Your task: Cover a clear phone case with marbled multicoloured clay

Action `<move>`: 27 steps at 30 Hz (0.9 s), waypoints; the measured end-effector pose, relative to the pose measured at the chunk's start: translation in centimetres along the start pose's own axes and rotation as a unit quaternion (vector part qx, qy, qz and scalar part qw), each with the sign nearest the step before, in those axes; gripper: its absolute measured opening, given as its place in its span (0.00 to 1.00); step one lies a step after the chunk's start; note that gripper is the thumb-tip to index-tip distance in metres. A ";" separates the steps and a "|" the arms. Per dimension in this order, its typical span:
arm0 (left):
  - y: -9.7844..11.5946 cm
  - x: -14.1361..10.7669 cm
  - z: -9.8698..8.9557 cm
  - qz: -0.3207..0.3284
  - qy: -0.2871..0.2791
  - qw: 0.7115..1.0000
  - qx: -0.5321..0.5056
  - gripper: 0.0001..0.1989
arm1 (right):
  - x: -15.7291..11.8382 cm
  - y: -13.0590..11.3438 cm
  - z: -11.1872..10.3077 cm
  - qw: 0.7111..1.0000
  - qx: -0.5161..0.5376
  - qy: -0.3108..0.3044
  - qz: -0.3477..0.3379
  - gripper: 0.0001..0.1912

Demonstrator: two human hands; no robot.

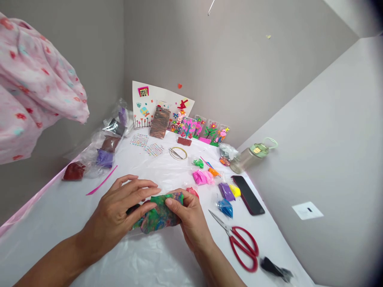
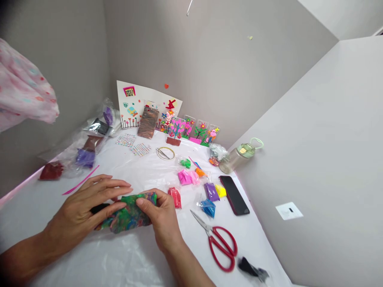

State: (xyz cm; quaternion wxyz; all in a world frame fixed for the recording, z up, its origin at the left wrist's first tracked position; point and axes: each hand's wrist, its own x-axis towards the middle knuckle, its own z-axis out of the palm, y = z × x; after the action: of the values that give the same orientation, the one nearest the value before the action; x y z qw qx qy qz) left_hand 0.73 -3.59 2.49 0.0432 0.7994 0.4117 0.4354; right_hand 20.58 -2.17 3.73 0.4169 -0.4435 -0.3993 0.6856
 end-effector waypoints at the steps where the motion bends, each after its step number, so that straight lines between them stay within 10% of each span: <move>1: 0.0 0.0 0.0 0.002 -0.004 1.000 0.000 0.11 | 0.0 0.0 0.0 1.000 0.000 -0.001 -0.003 0.19; 14: 0.2 0.1 -0.1 0.036 -0.045 0.998 -0.002 0.12 | 0.0 0.4 0.1 1.000 0.004 -0.027 0.004 0.15; 27: 1.1 -0.3 0.6 -0.122 -0.021 0.989 -0.080 0.09 | -0.6 -0.1 0.5 0.995 -0.069 -0.067 -0.022 0.12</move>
State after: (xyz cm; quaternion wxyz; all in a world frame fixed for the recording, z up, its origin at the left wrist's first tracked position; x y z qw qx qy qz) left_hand 1.78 -4.37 2.41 0.1685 0.7460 0.4694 0.4412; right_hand 20.25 -2.83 4.15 0.3720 -0.4154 -0.4827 0.6753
